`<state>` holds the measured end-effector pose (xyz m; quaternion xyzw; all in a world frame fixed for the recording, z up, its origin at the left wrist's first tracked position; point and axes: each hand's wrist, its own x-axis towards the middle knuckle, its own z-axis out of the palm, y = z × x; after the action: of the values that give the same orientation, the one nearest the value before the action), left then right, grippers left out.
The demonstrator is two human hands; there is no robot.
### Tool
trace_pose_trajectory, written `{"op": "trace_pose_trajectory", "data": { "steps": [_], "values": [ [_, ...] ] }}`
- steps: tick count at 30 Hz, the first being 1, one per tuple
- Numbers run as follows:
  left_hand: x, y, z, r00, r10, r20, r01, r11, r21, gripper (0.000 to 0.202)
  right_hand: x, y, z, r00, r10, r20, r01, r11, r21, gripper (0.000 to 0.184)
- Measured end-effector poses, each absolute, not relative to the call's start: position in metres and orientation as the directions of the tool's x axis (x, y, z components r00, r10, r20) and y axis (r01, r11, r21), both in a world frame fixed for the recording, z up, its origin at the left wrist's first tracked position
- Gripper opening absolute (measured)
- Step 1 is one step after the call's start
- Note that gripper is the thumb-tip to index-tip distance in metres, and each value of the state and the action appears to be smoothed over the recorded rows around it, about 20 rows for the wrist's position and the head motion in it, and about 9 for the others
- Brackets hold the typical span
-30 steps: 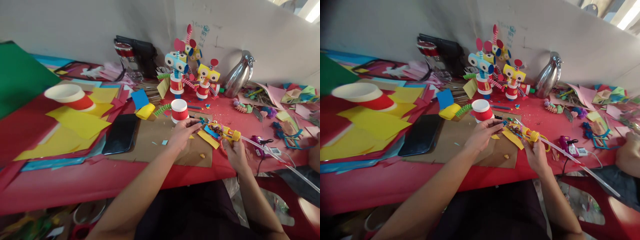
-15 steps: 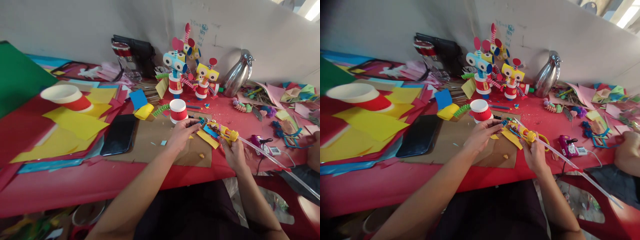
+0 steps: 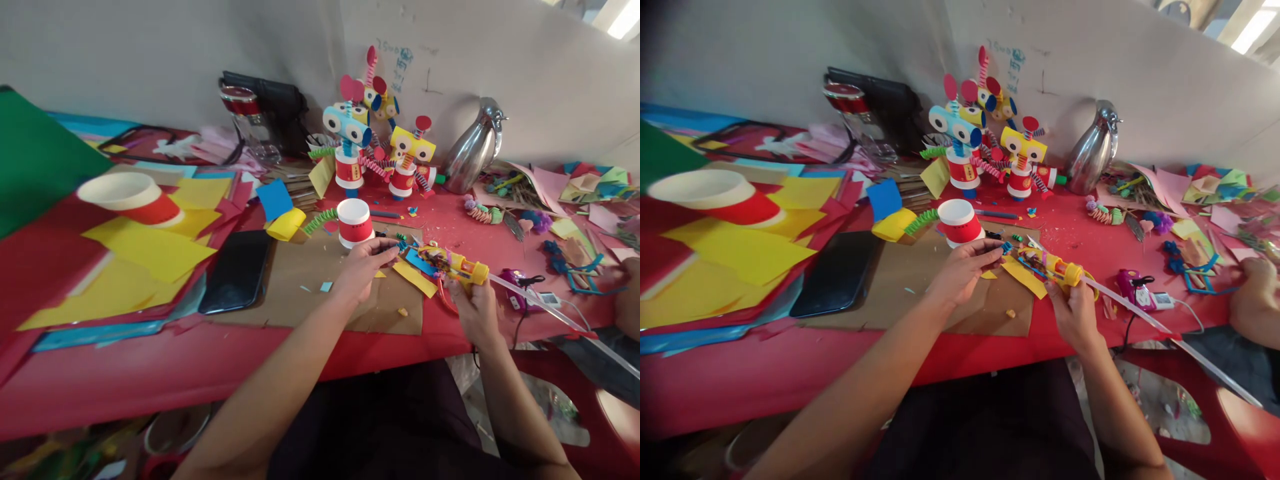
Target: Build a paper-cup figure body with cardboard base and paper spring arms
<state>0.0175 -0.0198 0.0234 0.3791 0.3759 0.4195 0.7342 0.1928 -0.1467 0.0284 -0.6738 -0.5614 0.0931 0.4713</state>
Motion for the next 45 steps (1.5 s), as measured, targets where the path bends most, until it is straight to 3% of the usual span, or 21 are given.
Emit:
{"op": "trace_pose_trajectory", "data": {
  "steps": [8,26,38,42,45],
  "values": [
    [0.019,-0.019,0.019,0.395,0.902,-0.174,-0.352,0.324,0.878,0.016,0.188,-0.14,0.034,0.383,0.866,0.32,0.516,0.086,-0.852,0.024],
    [0.016,-0.016,0.018,0.408,0.901,-0.144,-0.426,0.328,0.843,0.015,0.197,-0.143,0.034,0.356,0.888,0.29,0.553,0.051,-0.832,0.027],
    [0.016,-0.018,0.016,0.444,0.889,-0.113,-0.351,0.288,0.891,0.015,0.202,-0.137,0.041,0.361,0.905,0.224,0.418,0.058,-0.907,0.04],
    [0.01,-0.018,0.024,0.417,0.907,-0.063,-0.339,0.219,0.915,0.02,0.231,-0.105,0.048,0.442,0.896,0.041,0.323,-0.117,-0.939,0.051],
    [-0.007,-0.021,0.039,0.466,0.885,-0.002,-0.336,0.179,0.925,0.024,0.255,-0.068,0.052,0.559,0.821,-0.116,0.459,-0.422,-0.782,0.049]
  ]
}}
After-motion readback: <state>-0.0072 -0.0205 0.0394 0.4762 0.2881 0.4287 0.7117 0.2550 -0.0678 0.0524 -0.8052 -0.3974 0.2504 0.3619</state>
